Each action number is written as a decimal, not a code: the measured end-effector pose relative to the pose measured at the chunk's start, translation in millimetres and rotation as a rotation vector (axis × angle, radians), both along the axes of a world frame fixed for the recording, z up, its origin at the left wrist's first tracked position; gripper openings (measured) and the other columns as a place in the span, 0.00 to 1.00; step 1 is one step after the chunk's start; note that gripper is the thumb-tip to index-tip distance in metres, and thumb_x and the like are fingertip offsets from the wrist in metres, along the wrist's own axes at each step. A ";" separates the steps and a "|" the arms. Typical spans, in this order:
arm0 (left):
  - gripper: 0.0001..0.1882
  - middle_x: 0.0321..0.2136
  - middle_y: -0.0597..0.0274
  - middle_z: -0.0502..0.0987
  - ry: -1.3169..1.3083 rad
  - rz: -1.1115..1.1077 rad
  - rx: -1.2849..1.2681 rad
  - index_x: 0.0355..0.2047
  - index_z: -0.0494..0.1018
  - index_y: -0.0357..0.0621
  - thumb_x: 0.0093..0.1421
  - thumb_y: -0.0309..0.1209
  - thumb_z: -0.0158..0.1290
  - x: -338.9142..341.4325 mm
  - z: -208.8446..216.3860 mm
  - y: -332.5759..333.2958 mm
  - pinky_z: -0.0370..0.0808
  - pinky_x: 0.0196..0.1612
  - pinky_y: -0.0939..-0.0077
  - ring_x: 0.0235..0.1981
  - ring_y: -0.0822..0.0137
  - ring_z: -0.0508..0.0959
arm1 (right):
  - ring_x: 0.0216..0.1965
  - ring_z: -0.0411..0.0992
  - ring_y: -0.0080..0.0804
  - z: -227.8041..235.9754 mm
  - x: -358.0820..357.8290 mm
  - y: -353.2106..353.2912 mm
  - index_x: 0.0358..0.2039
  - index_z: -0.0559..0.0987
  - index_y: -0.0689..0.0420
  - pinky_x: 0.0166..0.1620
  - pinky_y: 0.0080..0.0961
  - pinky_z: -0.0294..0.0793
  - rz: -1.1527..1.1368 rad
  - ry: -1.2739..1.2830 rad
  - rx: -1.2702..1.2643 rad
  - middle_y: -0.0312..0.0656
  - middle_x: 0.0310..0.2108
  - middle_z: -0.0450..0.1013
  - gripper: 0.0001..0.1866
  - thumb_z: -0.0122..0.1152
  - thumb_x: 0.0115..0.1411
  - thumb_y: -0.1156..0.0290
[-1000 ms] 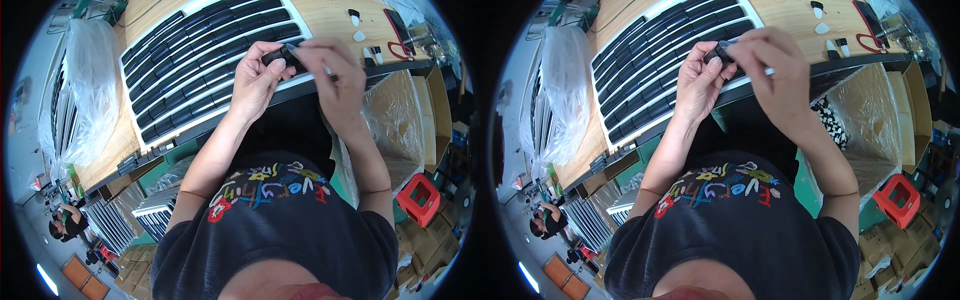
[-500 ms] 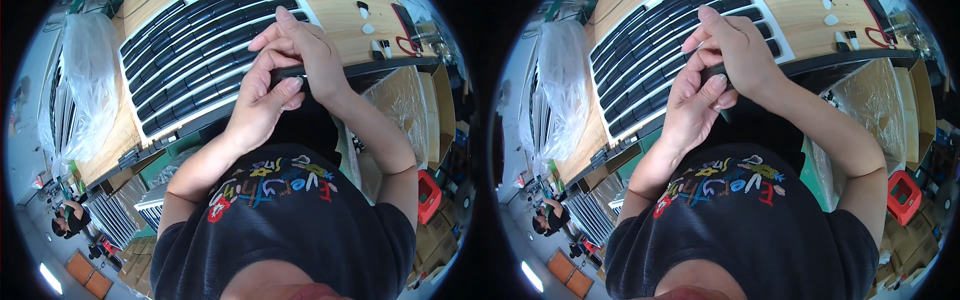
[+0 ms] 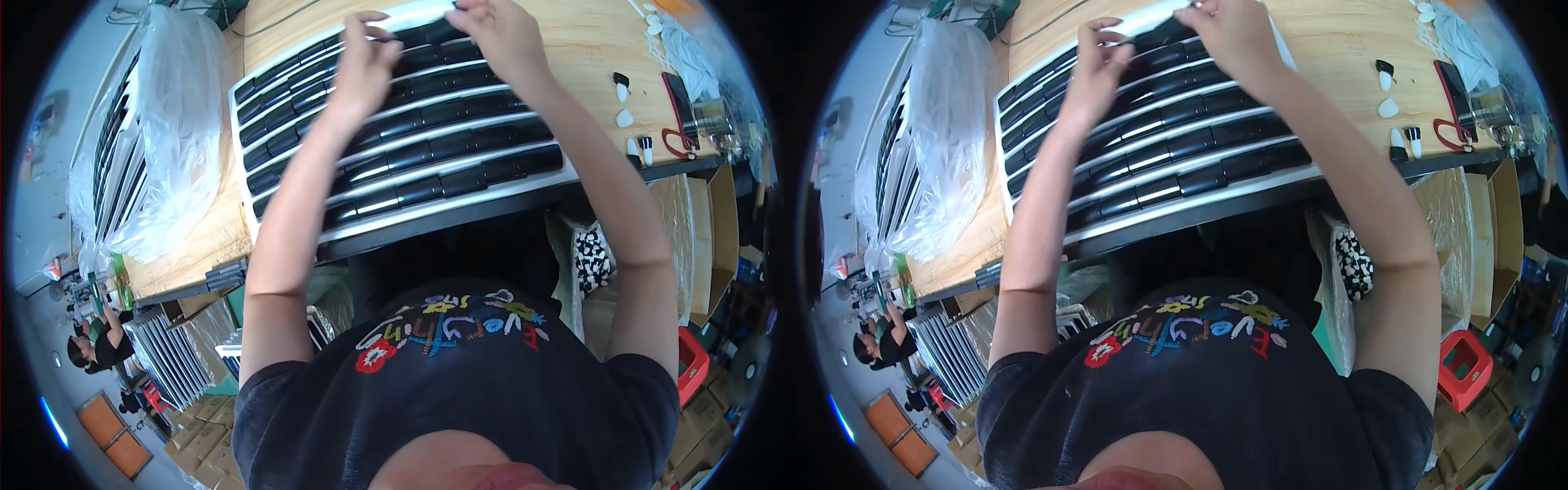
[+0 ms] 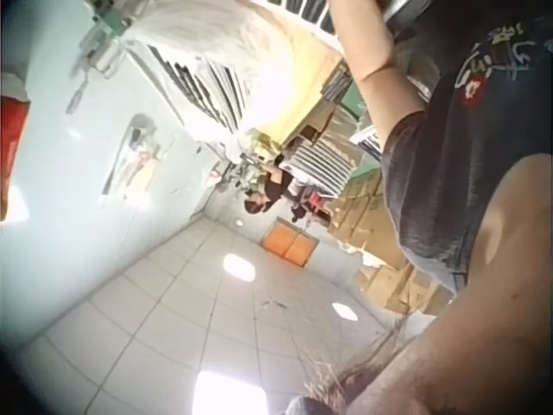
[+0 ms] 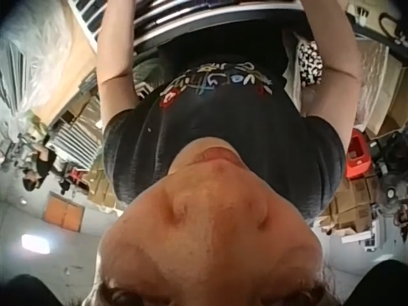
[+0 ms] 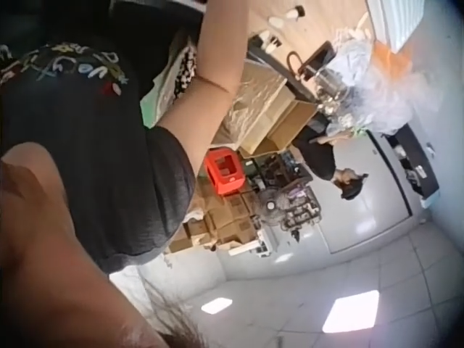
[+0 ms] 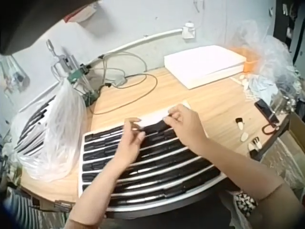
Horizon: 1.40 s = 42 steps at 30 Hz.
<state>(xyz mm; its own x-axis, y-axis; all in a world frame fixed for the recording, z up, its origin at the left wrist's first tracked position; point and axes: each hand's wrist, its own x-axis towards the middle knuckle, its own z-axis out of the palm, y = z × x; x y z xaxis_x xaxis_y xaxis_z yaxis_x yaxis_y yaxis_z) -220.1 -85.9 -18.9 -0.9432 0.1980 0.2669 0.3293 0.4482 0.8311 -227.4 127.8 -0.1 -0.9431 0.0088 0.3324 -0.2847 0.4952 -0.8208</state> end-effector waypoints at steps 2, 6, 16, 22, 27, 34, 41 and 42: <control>0.18 0.46 0.49 0.70 0.418 0.161 -0.585 0.50 0.74 0.57 0.61 0.23 0.53 -54.4 -21.6 -36.6 0.72 0.48 0.60 0.44 0.50 0.74 | 0.29 0.76 0.41 -22.3 -52.8 1.9 0.36 0.77 0.67 0.38 0.29 0.75 -0.046 0.119 -0.146 0.52 0.26 0.77 0.16 0.64 0.60 0.64; 0.20 0.47 0.55 0.70 0.257 0.026 -0.975 0.50 0.73 0.67 0.60 0.27 0.55 -90.7 -23.5 -70.0 0.70 0.51 0.50 0.51 0.47 0.70 | 0.44 0.75 0.55 -26.3 -90.5 -25.4 0.37 0.77 0.67 0.47 0.43 0.75 -0.191 -0.096 0.270 0.62 0.41 0.75 0.15 0.67 0.58 0.67; 0.14 0.43 0.61 0.70 0.288 -0.062 -0.954 0.43 0.66 0.53 0.59 0.26 0.56 -98.0 -23.1 -72.0 0.68 0.45 0.50 0.50 0.53 0.70 | 0.41 0.76 0.51 -39.1 -9.1 219.9 0.41 0.80 0.56 0.45 0.41 0.73 -0.391 0.040 0.844 0.47 0.33 0.78 0.15 0.64 0.58 0.60; 0.16 0.40 0.51 0.74 0.213 0.072 -0.191 0.45 0.60 0.40 0.64 0.24 0.57 -68.1 1.5 -44.1 0.76 0.36 0.71 0.34 0.64 0.81 | 0.29 0.75 0.24 -27.6 21.0 231.0 0.36 0.80 0.61 0.35 0.22 0.74 -0.249 -0.206 0.466 0.40 0.26 0.77 0.11 0.68 0.58 0.68; 0.14 0.33 0.63 0.82 -0.222 -0.089 0.479 0.46 0.77 0.41 0.60 0.31 0.62 46.3 24.7 25.4 0.71 0.39 0.85 0.29 0.78 0.73 | 0.25 0.71 0.13 34.9 88.8 103.2 0.32 0.80 0.57 0.29 0.11 0.67 -0.044 -0.062 -0.166 0.31 0.25 0.76 0.07 0.68 0.60 0.69; 0.14 0.31 0.74 0.71 -0.331 -0.243 0.719 0.50 0.73 0.44 0.68 0.36 0.55 107.3 24.3 54.4 0.66 0.37 0.89 0.31 0.82 0.67 | 0.22 0.63 0.09 40.2 125.6 36.8 0.29 0.74 0.54 0.25 0.10 0.59 0.139 0.011 -0.204 0.26 0.20 0.66 0.09 0.67 0.61 0.70; 0.13 0.28 0.65 0.74 -0.310 -0.397 0.779 0.48 0.67 0.42 0.68 0.33 0.53 120.0 21.7 51.2 0.69 0.33 0.86 0.28 0.79 0.71 | 0.23 0.63 0.10 44.3 137.3 29.1 0.29 0.74 0.54 0.27 0.11 0.58 0.283 -0.118 -0.137 0.28 0.23 0.68 0.08 0.63 0.64 0.68; 0.12 0.27 0.65 0.74 -0.358 -0.393 0.816 0.48 0.67 0.42 0.69 0.33 0.53 123.9 23.8 51.6 0.69 0.31 0.86 0.27 0.79 0.72 | 0.24 0.65 0.12 44.8 136.9 30.8 0.29 0.75 0.54 0.29 0.14 0.60 0.321 -0.103 -0.111 0.30 0.25 0.71 0.11 0.59 0.67 0.64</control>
<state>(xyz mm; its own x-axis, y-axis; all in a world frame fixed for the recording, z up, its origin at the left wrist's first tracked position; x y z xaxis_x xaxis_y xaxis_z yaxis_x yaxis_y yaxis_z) -96.3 -34.3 4.9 -0.9012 0.3976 0.1723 0.0000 -0.3975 0.9176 -90.5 158.5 44.8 -0.9321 -0.2633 0.2487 -0.3241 0.3001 -0.8971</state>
